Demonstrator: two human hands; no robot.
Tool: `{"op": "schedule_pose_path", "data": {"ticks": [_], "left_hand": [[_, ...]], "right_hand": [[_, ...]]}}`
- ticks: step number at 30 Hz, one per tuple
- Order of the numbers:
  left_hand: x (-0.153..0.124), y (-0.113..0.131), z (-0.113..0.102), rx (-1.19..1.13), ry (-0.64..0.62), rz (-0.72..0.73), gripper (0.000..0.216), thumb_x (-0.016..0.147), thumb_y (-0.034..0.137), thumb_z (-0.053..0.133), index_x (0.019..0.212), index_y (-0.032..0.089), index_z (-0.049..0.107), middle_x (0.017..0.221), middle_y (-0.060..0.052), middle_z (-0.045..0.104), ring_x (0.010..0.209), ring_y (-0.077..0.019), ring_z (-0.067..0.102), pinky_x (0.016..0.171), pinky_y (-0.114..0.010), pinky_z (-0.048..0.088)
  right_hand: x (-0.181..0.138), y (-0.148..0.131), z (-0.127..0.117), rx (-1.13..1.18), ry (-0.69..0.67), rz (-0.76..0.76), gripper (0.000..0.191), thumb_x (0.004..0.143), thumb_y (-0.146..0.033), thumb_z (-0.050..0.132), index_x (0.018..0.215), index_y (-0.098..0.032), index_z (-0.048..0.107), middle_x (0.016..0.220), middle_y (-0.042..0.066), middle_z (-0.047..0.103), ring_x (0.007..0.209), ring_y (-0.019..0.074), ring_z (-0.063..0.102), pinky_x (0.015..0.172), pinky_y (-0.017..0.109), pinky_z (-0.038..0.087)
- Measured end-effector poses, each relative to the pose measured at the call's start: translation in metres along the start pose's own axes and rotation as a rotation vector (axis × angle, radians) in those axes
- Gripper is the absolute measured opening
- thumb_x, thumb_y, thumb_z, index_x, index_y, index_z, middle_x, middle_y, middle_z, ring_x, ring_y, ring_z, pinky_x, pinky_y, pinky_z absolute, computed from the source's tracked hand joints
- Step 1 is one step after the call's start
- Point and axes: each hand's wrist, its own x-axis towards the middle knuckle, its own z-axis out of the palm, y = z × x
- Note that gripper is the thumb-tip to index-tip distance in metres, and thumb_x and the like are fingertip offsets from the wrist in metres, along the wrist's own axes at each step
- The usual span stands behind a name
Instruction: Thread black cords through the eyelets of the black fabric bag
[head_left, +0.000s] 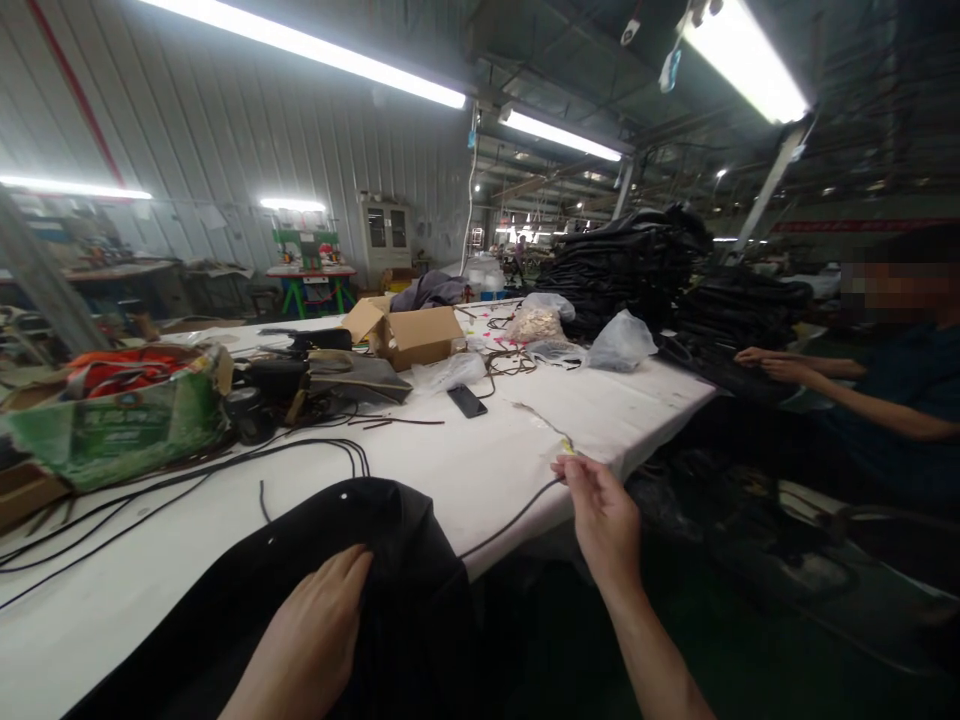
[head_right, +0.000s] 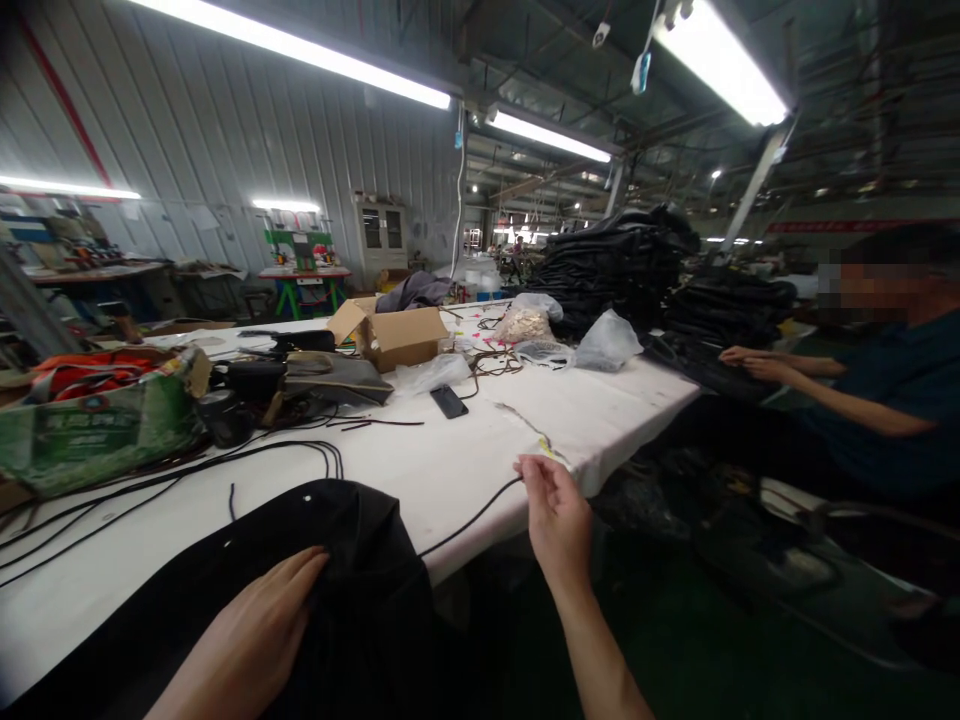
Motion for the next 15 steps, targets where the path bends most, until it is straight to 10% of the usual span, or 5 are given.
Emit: {"op": "schedule_pose_path", "data": {"ticks": [10,15], "left_hand": [[0.009,-0.009,-0.021,-0.371,0.035,-0.129,0.053,0.103,0.026,0.046,0.152,0.018,0.063,0.135,-0.015,0.080,0.129,-0.0312,0.075,0.115,-0.046,0.059],[0.000,-0.009,-0.004,-0.227,0.014,-0.099,0.095,0.081,0.011,0.062,0.173,0.019,0.040,0.176,-0.013,0.045,0.162,-0.0336,0.045,0.135,-0.051,0.040]], "right_hand": [[-0.009,-0.031,0.002,-0.272,-0.119,-0.462,0.030,0.108,-0.032,0.054,0.126,-0.028,0.078,0.136,0.009,0.077,0.129,0.0296,0.073,0.116,0.051,0.060],[-0.020,-0.020,0.026,-0.249,-0.217,-0.575,0.032,0.107,-0.027,0.053,0.126,-0.031,0.079,0.135,0.007,0.077,0.123,0.0282,0.076,0.107,0.047,0.066]]}}
